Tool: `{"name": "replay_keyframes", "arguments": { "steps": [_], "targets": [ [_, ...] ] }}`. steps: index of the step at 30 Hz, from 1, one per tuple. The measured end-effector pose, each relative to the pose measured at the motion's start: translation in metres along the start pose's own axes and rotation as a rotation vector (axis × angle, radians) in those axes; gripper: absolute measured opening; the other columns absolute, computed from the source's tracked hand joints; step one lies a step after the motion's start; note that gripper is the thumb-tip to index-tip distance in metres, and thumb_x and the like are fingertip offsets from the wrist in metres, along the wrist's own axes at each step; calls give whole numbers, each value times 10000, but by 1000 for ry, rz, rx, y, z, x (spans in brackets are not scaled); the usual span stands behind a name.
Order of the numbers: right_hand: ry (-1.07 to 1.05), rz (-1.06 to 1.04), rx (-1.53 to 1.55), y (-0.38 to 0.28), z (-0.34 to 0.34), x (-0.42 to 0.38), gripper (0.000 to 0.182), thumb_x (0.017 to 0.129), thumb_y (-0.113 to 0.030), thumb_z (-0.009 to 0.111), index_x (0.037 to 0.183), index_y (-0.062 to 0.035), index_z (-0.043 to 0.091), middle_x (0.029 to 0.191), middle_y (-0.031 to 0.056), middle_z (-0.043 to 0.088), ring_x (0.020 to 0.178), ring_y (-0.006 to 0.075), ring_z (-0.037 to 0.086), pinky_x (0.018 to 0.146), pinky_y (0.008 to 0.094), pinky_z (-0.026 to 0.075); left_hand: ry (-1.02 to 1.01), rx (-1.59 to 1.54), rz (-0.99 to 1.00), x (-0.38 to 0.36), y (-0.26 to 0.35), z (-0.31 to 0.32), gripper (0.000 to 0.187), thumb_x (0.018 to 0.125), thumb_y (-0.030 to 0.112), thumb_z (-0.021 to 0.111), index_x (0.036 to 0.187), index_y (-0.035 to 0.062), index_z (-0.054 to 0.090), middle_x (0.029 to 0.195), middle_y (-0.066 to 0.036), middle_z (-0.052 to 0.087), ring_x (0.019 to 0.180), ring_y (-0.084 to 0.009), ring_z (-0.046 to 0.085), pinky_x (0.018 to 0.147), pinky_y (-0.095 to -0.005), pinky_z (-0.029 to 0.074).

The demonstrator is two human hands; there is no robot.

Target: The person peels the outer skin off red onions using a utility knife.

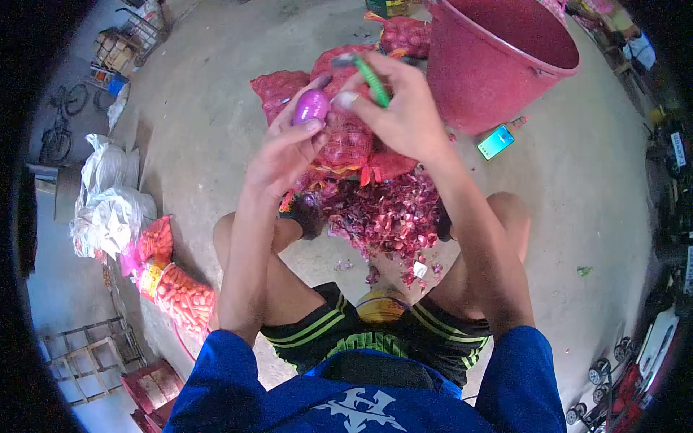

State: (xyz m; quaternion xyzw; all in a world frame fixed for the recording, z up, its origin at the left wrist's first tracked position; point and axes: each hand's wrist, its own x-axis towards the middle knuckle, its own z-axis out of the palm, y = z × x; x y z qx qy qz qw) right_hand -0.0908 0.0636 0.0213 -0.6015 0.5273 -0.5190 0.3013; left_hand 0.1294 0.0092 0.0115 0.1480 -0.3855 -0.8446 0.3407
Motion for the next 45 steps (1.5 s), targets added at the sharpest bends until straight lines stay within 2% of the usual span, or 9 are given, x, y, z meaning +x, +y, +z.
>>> {"name": "replay_keyframes", "arguments": {
  "steps": [2, 5, 7, 8, 11, 20, 32, 40, 45],
  "targets": [
    [89, 0, -60, -6, -10, 4, 590, 874, -118, 820, 1402, 30, 605, 1033, 86, 774, 949, 147, 689, 869, 361, 557, 26, 153, 35, 0, 0, 6, 743, 914, -15, 780, 1567, 40, 430, 1243, -96, 675, 1140, -200, 690, 975, -336, 584],
    [148, -59, -348, 6, -35, 2, 545, 917, -183, 780, 1393, 17, 606, 1060, 170, 771, 936, 235, 730, 871, 382, 559, 200, 426, 339, 3, -4, 14, 809, 802, -29, 884, 1500, 22, 478, 1247, -99, 672, 1130, -175, 688, 988, -317, 569],
    [-95, -42, -554, 3, -38, -5, 544, 964, -266, 739, 1397, 28, 591, 1110, 235, 741, 983, 345, 736, 902, 394, 555, 295, 666, 433, 4, -1, 9, 767, 733, 1, 942, 1390, 24, 546, 1217, -89, 682, 1104, -167, 691, 998, -323, 564],
    [-47, -177, -505, 2, -30, -7, 505, 1022, -294, 657, 1401, 30, 578, 1093, 260, 724, 1023, 423, 716, 912, 448, 545, 299, 669, 432, 6, 0, 3, 767, 733, 1, 942, 1390, 24, 546, 1217, -89, 682, 1104, -167, 691, 998, -323, 564],
    [-190, -49, -183, -20, -19, -12, 429, 1060, -262, 587, 1380, 24, 583, 1065, 280, 703, 1012, 435, 707, 899, 492, 529, 319, 930, 573, 9, 2, -5, 730, 737, -22, 928, 1356, 50, 549, 1292, -99, 665, 1160, -190, 678, 987, -336, 583],
    [-147, -153, -226, -30, 28, -32, 266, 1093, -212, 492, 1207, 15, 569, 889, 320, 648, 895, 535, 632, 800, 608, 460, 516, 1108, 763, 16, -7, -2, 599, 666, -32, 912, 1172, 26, 597, 1143, -102, 645, 1019, -214, 700, 884, -327, 585],
    [-112, -240, -327, -26, 31, -31, 211, 1069, -156, 532, 1184, 18, 565, 767, 299, 632, 790, 522, 646, 698, 608, 476, 587, 1240, 796, 14, -4, -1, 621, 578, -20, 907, 1124, 14, 613, 1082, -129, 617, 1020, -317, 652, 884, -390, 544],
    [-194, -174, -419, -34, 18, -30, 224, 1042, -161, 559, 1191, 6, 577, 794, 297, 654, 815, 513, 664, 716, 602, 500, 439, 947, 612, 8, -3, -3, 616, 648, -17, 919, 1177, 34, 609, 1096, -84, 694, 983, -168, 700, 904, -329, 575],
    [-228, -193, -450, -32, 9, -34, 247, 1034, -165, 563, 1220, -6, 597, 808, 288, 668, 828, 507, 673, 733, 600, 518, 382, 949, 557, 1, -3, -4, 624, 669, 4, 934, 1203, 39, 611, 1084, -68, 720, 994, -151, 707, 921, -330, 573]
  ]
}}
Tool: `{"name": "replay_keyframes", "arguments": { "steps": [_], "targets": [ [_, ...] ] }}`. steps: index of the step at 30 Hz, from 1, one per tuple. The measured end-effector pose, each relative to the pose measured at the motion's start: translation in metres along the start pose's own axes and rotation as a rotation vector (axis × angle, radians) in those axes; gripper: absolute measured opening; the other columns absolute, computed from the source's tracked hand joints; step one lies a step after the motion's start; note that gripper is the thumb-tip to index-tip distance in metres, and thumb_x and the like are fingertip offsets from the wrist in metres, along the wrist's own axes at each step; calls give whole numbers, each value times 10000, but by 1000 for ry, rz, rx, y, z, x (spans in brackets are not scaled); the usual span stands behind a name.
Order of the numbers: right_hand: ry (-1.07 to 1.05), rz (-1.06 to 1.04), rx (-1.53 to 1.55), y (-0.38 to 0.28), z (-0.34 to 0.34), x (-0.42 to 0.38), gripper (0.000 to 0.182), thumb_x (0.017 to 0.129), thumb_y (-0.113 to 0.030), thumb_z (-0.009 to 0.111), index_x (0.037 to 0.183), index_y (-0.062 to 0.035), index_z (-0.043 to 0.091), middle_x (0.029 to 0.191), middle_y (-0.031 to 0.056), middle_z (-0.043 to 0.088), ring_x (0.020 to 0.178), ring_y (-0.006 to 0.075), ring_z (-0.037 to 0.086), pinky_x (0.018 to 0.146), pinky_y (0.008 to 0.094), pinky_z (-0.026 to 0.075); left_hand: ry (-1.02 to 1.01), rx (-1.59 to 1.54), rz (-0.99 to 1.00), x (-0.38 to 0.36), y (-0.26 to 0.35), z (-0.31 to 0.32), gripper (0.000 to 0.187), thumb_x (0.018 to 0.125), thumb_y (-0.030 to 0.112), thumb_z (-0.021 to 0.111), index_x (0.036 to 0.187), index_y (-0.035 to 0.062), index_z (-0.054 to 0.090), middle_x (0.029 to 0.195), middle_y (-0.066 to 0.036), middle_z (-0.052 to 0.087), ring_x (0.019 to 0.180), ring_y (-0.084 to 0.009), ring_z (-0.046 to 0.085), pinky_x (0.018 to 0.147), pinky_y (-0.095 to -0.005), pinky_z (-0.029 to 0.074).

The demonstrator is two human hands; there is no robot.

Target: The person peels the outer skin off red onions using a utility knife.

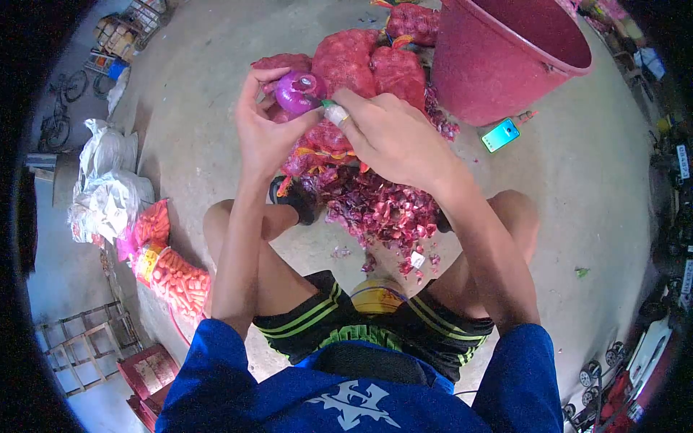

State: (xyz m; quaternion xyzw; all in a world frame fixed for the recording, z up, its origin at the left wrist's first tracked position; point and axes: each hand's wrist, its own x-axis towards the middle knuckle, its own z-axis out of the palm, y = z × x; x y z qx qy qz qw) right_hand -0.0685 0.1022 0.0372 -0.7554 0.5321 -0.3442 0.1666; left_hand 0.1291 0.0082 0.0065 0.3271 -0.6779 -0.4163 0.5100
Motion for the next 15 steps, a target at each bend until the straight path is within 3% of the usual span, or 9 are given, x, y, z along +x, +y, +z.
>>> {"name": "replay_keyframes", "arguments": {
  "steps": [8, 10, 15],
  "targets": [
    [-42, -3, -38, 4, -7, -6, 295, 1033, -177, 565, 1279, -20, 606, 864, 288, 684, 863, 499, 682, 766, 599, 523, -156, -68, -94, -5, 4, -6, 628, 710, 23, 943, 1240, 53, 609, 1108, -41, 719, 1031, -142, 698, 957, -321, 567],
    [-24, -30, -45, 12, -6, -6, 297, 1032, -181, 566, 1279, -20, 605, 856, 289, 680, 860, 499, 679, 768, 599, 522, -183, -229, -192, -7, 4, -6, 657, 747, 23, 934, 1294, 60, 573, 1177, -53, 693, 1073, -147, 684, 974, -324, 563],
    [-27, -39, -45, 16, -12, -9, 303, 1033, -186, 564, 1285, -21, 599, 832, 287, 665, 851, 499, 674, 766, 600, 519, -181, -325, -183, -7, 8, -10, 662, 803, -3, 883, 1357, 69, 526, 1260, -79, 643, 1133, -164, 661, 995, -340, 558]
  ]
}}
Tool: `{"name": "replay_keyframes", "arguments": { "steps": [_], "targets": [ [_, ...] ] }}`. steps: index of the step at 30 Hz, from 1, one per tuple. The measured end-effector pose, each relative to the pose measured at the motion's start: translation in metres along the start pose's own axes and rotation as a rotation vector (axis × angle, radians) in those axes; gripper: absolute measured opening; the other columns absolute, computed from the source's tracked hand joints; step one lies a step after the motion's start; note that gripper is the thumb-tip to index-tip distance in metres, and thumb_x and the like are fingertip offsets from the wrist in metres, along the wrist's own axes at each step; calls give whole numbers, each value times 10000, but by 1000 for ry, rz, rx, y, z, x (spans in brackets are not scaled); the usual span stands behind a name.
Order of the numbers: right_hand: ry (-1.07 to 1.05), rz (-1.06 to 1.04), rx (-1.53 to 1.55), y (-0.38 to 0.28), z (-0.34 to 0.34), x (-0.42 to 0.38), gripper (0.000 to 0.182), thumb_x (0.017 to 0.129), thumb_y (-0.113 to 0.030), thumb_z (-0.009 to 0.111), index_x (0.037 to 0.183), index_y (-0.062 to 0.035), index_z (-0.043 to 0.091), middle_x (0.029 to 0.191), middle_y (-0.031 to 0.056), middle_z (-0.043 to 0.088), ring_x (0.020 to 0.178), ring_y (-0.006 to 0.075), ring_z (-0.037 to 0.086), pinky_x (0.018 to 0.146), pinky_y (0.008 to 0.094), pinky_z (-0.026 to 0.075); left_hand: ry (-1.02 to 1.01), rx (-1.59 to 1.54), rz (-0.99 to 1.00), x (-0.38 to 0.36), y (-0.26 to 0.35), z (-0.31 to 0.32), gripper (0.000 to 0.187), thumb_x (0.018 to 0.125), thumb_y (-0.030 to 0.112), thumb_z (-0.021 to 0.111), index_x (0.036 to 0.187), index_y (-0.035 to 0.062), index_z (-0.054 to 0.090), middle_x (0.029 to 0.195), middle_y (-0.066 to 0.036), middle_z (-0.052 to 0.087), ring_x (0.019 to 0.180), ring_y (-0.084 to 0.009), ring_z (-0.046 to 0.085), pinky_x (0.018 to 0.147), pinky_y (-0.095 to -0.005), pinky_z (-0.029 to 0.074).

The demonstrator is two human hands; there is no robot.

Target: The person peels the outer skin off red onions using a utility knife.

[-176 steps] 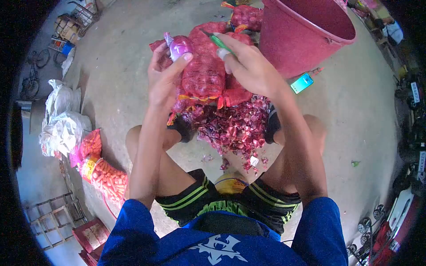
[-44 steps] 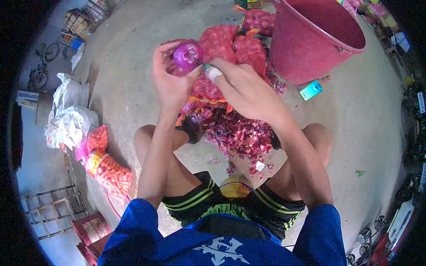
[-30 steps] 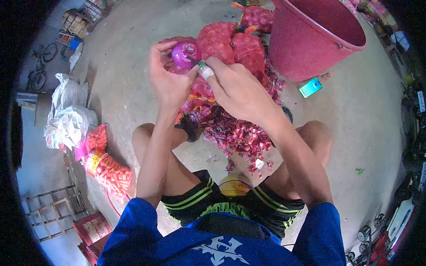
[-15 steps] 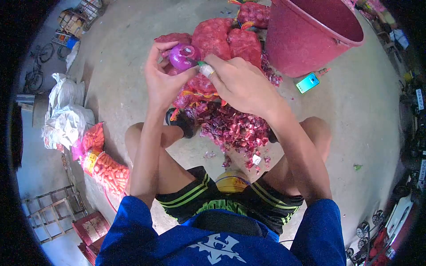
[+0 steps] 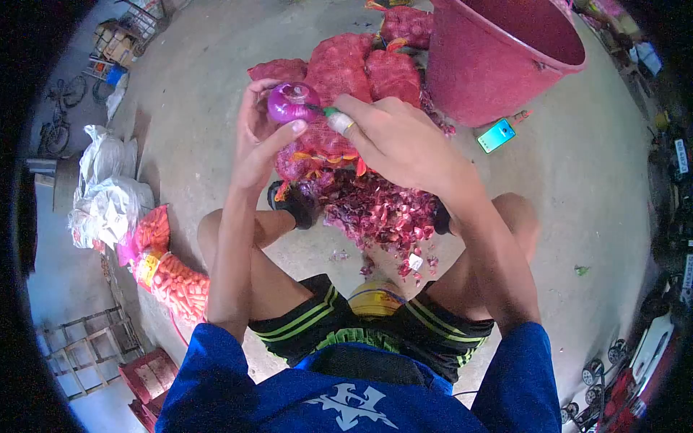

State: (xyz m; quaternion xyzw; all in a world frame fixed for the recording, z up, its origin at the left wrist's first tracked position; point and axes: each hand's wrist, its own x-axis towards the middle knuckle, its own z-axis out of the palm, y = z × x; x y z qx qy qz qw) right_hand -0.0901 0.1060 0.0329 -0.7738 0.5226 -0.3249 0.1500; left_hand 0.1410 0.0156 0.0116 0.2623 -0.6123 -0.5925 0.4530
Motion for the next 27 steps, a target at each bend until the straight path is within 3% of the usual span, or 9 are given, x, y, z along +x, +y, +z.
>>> {"name": "replay_keyframes", "arguments": {
  "steps": [5, 7, 8, 10, 11, 13, 16, 23, 27],
  "targets": [
    [-41, 25, 55, -3, -4, 3, 300, 1032, -179, 560, 1295, -41, 602, 823, 275, 662, 845, 493, 674, 761, 599, 520, -53, -131, -53, -3, -2, -1, 575, 886, 35, 805, 1383, 70, 519, 1248, -83, 654, 1141, -163, 656, 985, -330, 557],
    [-30, 14, 48, -4, -6, 3, 299, 1032, -182, 560, 1295, -46, 603, 824, 272, 663, 845, 489, 676, 755, 597, 520, -94, -198, -98, -2, -2, -1, 512, 966, 163, 745, 1412, 69, 513, 1221, -99, 682, 1133, -167, 662, 969, -334, 550],
    [-20, 3, 41, -5, -7, 3, 297, 1033, -184, 560, 1294, -50, 605, 824, 270, 664, 846, 486, 678, 748, 595, 521, -95, -196, -96, -1, -4, -3, 512, 966, 163, 745, 1412, 69, 513, 1221, -99, 682, 1133, -167, 662, 969, -334, 550],
    [-11, 5, 7, -4, -8, 2, 298, 1033, -186, 559, 1296, -51, 604, 826, 268, 665, 846, 482, 679, 744, 591, 521, -142, -370, -210, 0, -8, -6, 474, 1057, 355, 616, 1423, 65, 531, 1202, -113, 702, 1091, -184, 672, 942, -352, 537],
    [-2, 9, -26, -3, -9, 2, 299, 1034, -187, 558, 1297, -52, 603, 828, 267, 666, 847, 479, 680, 740, 588, 522, -142, -369, -208, 0, -9, -6, 474, 1057, 355, 616, 1423, 65, 531, 1202, -113, 702, 1091, -184, 672, 942, -352, 537],
    [-8, 6, -31, 1, -8, 1, 303, 1034, -188, 558, 1299, -49, 603, 828, 266, 666, 844, 478, 679, 741, 586, 522, -87, -533, -312, -1, -10, -3, 541, 1111, 486, 447, 1405, 47, 564, 1196, -117, 705, 1036, -212, 673, 927, -382, 522],
    [-24, 10, -4, 5, -9, 2, 311, 1034, -196, 561, 1301, -43, 605, 831, 265, 667, 844, 476, 678, 748, 580, 524, -141, -559, -336, 1, -11, -5, 606, 1127, 526, 349, 1383, 31, 588, 1182, -111, 710, 1007, -229, 665, 915, -388, 519],
    [-36, 14, 43, -5, -2, 5, 310, 1029, -215, 584, 1281, -36, 602, 877, 259, 681, 883, 471, 677, 766, 571, 527, -93, -660, -355, 4, -17, -5, 615, 1101, 575, 382, 1270, 40, 632, 1096, -109, 717, 957, -227, 667, 828, -369, 514],
    [-28, -54, 23, -7, 3, 8, 300, 1025, -210, 587, 1270, -38, 597, 887, 257, 686, 888, 469, 682, 772, 574, 529, 160, -550, -425, 3, -7, 12, 604, 1088, 602, 406, 1198, 60, 648, 1051, -91, 716, 878, -204, 671, 730, -341, 512]
  ]
}}
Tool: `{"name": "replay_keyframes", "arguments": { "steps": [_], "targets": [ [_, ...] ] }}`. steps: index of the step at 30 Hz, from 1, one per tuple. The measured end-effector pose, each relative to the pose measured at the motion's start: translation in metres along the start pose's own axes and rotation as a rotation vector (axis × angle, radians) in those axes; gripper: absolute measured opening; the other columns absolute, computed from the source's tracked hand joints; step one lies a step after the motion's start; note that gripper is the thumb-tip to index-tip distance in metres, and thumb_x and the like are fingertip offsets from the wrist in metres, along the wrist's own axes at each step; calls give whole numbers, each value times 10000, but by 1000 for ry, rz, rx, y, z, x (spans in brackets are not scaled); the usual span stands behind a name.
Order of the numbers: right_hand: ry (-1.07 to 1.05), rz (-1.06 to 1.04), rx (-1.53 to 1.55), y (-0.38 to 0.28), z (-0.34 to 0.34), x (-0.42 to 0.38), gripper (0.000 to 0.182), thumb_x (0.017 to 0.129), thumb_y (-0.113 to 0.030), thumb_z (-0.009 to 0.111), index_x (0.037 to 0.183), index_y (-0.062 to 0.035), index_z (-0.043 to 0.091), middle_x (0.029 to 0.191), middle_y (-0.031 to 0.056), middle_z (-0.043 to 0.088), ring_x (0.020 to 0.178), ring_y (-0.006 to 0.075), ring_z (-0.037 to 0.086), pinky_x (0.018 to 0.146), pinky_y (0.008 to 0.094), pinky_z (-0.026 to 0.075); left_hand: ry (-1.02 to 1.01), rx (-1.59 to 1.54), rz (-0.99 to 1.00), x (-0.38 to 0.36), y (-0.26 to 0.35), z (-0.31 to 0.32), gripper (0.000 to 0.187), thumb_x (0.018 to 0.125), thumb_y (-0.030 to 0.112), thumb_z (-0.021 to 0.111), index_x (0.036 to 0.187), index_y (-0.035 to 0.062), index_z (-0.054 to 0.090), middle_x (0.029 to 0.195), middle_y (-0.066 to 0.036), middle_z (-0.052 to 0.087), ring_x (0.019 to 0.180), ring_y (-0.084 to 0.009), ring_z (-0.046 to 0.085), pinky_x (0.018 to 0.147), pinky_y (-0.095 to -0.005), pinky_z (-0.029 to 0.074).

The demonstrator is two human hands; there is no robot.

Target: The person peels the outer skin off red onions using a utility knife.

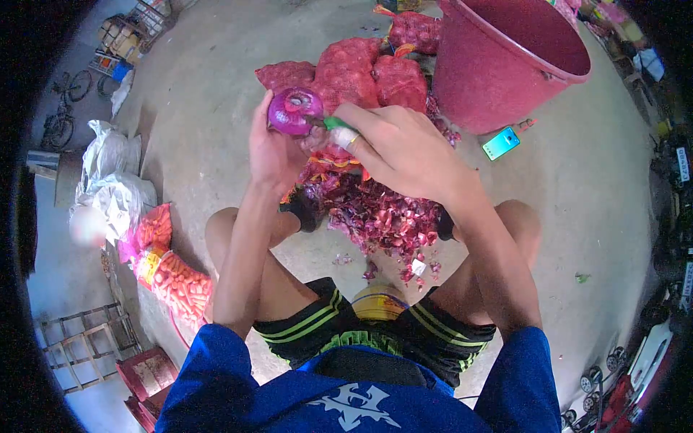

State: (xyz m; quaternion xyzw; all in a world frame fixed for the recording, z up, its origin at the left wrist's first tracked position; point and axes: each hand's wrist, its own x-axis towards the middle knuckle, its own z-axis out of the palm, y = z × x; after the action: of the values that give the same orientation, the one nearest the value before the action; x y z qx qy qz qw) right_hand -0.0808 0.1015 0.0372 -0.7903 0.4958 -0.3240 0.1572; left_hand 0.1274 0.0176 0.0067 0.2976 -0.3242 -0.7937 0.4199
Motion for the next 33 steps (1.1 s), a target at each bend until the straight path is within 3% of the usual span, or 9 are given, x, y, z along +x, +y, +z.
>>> {"name": "replay_keyframes", "arguments": {
  "steps": [5, 10, 13, 19, 23, 25, 27, 30, 33],
  "targets": [
    [0, -31, -15, -5, 0, 3, 292, 1021, -210, 591, 1265, -49, 599, 895, 248, 690, 880, 466, 690, 746, 580, 536, 62, 19, 43, 3, -3, -6, 606, 1086, 621, 408, 1153, 74, 662, 1002, -77, 719, 850, -178, 673, 703, -318, 515],
    [9, -44, -59, -2, 4, 2, 306, 1012, -216, 601, 1276, -62, 594, 885, 241, 693, 866, 465, 691, 732, 580, 542, -87, 53, -32, 4, 0, -15, 596, 1083, 645, 395, 1026, 111, 651, 846, -23, 653, 647, -134, 541, 589, -279, 412],
    [-16, -45, -81, -2, 3, 2, 312, 1003, -218, 608, 1282, -78, 592, 897, 229, 699, 868, 458, 695, 734, 578, 546, 15, 44, -34, -1, 1, -1, 582, 1083, 647, 393, 944, 130, 622, 754, 8, 586, 569, -116, 447, 542, -281, 340],
    [-71, -58, -107, -2, 0, -1, 317, 1016, -205, 619, 1307, -81, 610, 958, 232, 694, 888, 467, 676, 744, 557, 517, -30, 43, -114, -6, 4, 2, 576, 1094, 632, 360, 855, 152, 570, 665, 39, 505, 526, -96, 401, 516, -290, 284],
    [-117, -99, -122, -1, -10, -2, 304, 1016, -212, 614, 1292, -85, 615, 975, 223, 698, 900, 465, 678, 757, 558, 520, -78, 61, -198, -3, 5, -13, 541, 1087, 634, 390, 923, 149, 563, 630, 32, 457, 503, -90, 356, 490, -282, 269],
    [-108, -59, -175, 11, -15, -3, 287, 1022, -246, 592, 1258, -86, 622, 973, 202, 705, 914, 440, 690, 769, 551, 538, -364, -1, -304, 1, 7, -24, 567, 1094, 627, 364, 979, 126, 603, 580, 26, 416, 475, -83, 346, 469, -265, 265],
    [-99, -18, -228, 25, -20, -5, 283, 1027, -280, 570, 1225, -87, 628, 971, 182, 711, 928, 414, 702, 781, 544, 557, -352, -16, -356, -7, 12, -20, 583, 1096, 620, 356, 1017, 110, 624, 571, 24, 410, 460, -83, 337, 461, -258, 268],
    [14, -69, -166, 42, -32, -6, 332, 1063, -329, 523, 1234, -74, 649, 1008, 214, 707, 973, 443, 689, 793, 532, 544, -361, -92, -444, -6, 9, -20, 609, 1099, 610, 353, 1088, 82, 657, 560, 21, 407, 440, -81, 327, 450, -248, 279],
    [25, -117, -66, 27, -15, -7, 370, 1042, -281, 565, 1346, -82, 640, 1035, 224, 714, 970, 446, 688, 784, 532, 537, -334, -202, -513, -4, 10, -18, 610, 1098, 605, 369, 1104, 71, 665, 553, 22, 411, 435, -78, 329, 445, -243, 289]
  ]
}}
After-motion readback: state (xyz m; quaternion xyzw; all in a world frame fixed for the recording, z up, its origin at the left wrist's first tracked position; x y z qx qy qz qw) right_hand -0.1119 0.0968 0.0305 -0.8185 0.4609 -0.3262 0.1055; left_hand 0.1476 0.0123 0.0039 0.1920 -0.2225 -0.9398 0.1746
